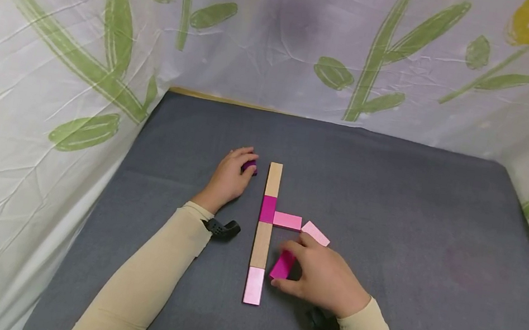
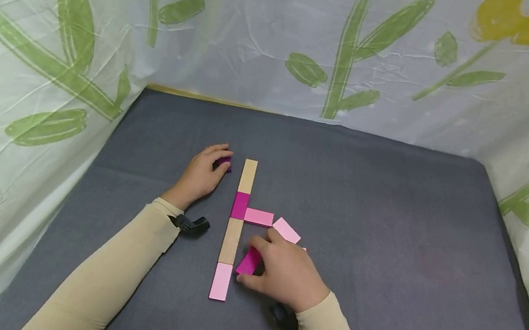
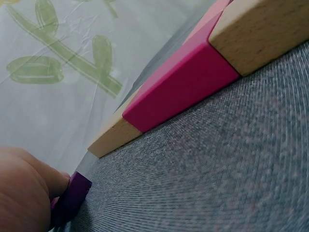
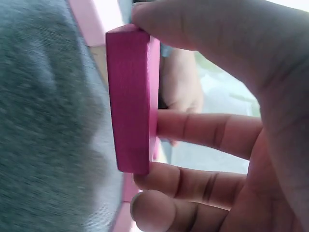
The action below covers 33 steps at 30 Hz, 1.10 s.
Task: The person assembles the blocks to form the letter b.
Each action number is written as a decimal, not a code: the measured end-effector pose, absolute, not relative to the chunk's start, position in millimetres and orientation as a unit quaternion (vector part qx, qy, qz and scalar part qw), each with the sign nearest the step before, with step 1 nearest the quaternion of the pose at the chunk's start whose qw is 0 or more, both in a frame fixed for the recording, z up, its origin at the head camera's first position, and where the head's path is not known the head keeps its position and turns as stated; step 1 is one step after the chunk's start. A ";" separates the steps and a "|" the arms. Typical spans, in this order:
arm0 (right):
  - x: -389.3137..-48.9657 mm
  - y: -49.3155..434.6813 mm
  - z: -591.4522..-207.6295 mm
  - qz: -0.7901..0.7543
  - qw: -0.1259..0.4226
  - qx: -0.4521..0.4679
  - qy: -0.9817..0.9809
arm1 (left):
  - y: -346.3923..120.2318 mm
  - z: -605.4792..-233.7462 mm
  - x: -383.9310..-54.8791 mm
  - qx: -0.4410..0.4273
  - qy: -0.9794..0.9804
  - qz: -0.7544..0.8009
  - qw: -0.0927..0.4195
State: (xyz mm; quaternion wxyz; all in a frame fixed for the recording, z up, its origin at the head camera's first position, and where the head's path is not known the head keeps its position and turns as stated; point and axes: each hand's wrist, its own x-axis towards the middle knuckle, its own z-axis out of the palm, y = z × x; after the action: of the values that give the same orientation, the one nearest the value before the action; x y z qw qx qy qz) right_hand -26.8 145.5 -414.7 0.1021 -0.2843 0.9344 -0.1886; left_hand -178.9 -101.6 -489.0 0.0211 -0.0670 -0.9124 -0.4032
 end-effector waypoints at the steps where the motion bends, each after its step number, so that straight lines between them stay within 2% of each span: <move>1: -25.6 145.3 -416.2 -0.192 0.107 -0.283 0.934 | -101.7 -489.2 -178.7 -0.068 -0.913 -0.403 0.022; 9: -16.2 146.1 -428.2 -0.195 0.128 -0.259 0.937 | -101.4 -490.8 -178.0 -0.084 -0.910 -0.405 0.029; 16: -10.4 144.6 -432.5 -0.177 0.098 -0.256 0.945 | -102.2 -490.7 -178.3 -0.084 -0.905 -0.414 0.038; 21: -5.8 147.6 -429.0 -0.171 0.101 -0.256 0.946 | -102.1 -492.3 -177.7 -0.085 -0.907 -0.412 0.038; 28: -2.9 151.1 -427.4 -0.136 0.077 -0.282 0.946 | -101.9 -493.7 -177.1 -0.078 -0.908 -0.411 0.035; 33: -4.7 151.2 -429.1 -0.124 0.050 -0.334 0.933 | -102.5 -493.8 -179.1 -0.080 -0.907 -0.412 0.036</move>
State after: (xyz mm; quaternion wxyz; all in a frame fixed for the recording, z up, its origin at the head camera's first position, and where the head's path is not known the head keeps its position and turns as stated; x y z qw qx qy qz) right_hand -4.7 151.2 -429.1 0.0498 -0.3342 0.9329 -0.1244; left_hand -179.1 -102.5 -493.8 0.0363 -0.0797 -0.9070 -0.4120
